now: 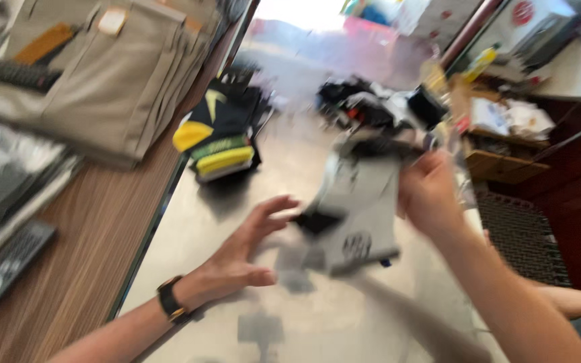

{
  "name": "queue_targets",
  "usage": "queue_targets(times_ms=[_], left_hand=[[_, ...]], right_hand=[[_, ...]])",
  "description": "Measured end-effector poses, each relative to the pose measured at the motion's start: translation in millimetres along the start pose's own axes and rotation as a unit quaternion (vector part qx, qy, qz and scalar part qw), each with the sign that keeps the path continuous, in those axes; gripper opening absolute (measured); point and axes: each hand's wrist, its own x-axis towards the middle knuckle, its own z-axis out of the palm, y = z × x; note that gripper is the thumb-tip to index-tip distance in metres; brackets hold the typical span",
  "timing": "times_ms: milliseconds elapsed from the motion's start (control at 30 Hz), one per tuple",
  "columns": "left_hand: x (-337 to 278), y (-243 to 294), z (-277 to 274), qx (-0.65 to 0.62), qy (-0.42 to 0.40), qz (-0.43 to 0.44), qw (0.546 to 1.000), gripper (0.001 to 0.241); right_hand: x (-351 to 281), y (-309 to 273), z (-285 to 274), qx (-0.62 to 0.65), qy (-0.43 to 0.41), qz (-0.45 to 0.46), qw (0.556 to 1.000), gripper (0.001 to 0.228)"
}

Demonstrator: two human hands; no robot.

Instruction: The person draws a pattern on a small piece of paper with a blue pen, then uses scissors to cut the paper into a specific shape. They repeat this process with another piece of paper, drawing and cutting it.

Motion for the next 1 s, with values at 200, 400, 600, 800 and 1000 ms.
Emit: queue_targets(times_ms=[200,400,600,800,1000], left_hand=[[-15.7,-13.4,34.8,-0.222,0.033,-0.236,0.945,0.064],[-14.5,-17.4,34.4,-0.263,0.016,-0.345,0.901,0.059],[-7.5,23.1,21.9,-0.124,-0.151,-0.575,0.795,0.041],[8.4,38.3,10.5,0.559,-0.123,-0.389,0.722,0.055],[-12.9,0.5,46.9,0.572,-0.175,0.04,0.8,0.092]], right_hand=[[-63.2,64.0,43.1,0.139,-0.102,0.272,0.947,0.056],[-61.6,84.9,35.9,-0.008,0.002,0.278,0.961,0.03],[-49.8,76.3,30.4,-0.092,-0.103,0.165,0.977,0.042],[-29.2,44.8,-24.5,-0.615,0.055,-0.039,0.786,0.038],[-14.6,60.0,-63.7,-0.655,-0.079,-0.227,0.716,0.048]])
